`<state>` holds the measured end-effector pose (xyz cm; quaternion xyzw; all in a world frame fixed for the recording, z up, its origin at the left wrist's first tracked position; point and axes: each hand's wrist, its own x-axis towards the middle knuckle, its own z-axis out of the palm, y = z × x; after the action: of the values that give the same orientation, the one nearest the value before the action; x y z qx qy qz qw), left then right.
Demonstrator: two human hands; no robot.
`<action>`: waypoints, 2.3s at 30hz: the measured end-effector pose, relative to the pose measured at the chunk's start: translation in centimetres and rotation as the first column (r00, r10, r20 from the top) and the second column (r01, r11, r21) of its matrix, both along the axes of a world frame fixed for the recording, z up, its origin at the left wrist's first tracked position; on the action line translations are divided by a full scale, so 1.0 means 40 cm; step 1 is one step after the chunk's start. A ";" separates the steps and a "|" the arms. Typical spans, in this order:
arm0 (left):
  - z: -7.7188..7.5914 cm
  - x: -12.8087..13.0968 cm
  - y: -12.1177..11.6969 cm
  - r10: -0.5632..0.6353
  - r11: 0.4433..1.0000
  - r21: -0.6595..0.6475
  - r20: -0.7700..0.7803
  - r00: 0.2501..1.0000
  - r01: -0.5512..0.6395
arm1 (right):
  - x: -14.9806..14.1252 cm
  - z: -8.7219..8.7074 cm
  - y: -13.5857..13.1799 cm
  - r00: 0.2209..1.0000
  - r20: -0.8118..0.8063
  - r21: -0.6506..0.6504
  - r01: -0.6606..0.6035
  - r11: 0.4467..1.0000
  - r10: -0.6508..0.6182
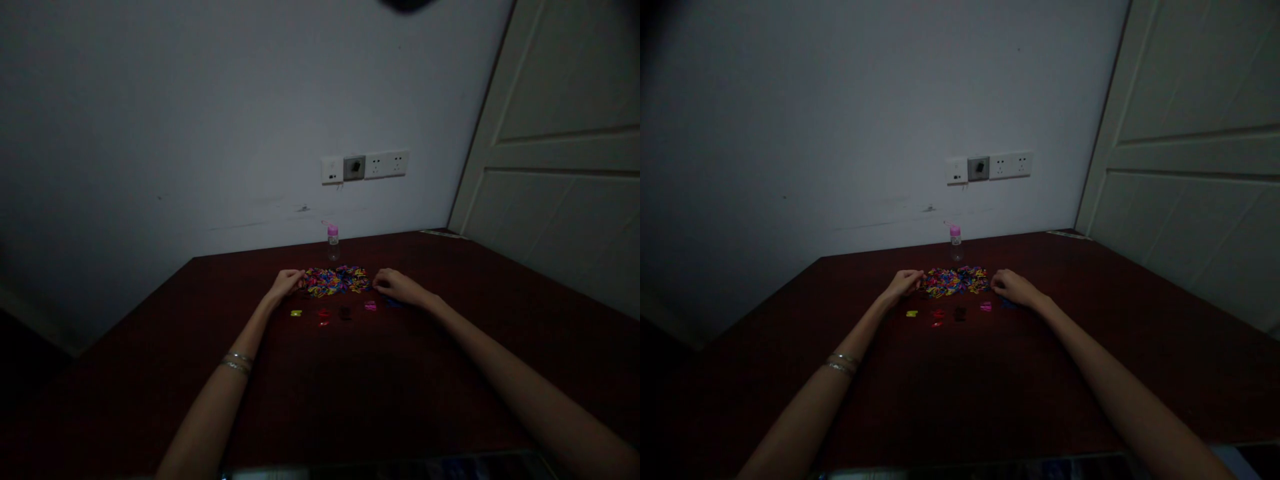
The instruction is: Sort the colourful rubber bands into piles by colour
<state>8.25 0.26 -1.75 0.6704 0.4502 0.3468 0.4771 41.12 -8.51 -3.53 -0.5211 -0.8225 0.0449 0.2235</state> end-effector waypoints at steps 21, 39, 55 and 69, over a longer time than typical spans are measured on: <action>-0.006 0.022 -0.015 0.049 0.998 0.040 0.050 0.998 -0.051 | 0.007 0.005 -0.003 0.999 -0.041 0.009 0.027 1.000 -0.027; 0.105 0.143 -0.152 -0.285 0.887 0.335 -0.143 0.948 0.318 | -0.126 0.116 -0.067 0.949 -0.285 0.214 -0.074 0.974 0.135; 0.083 0.176 -0.153 -0.283 0.819 0.424 -0.289 0.915 0.387 | -0.163 0.123 -0.095 0.966 -0.137 0.185 -0.193 0.964 0.220; 0.088 0.154 -0.140 -0.440 0.878 0.095 -0.230 0.868 0.470 | -0.059 0.072 -0.046 0.970 -0.245 0.185 0.031 0.982 0.015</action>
<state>14.42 -5.33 1.76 0.8227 0.2982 0.1870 0.4465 38.76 -10.35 -0.63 -0.4916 -0.7870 0.0304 0.3715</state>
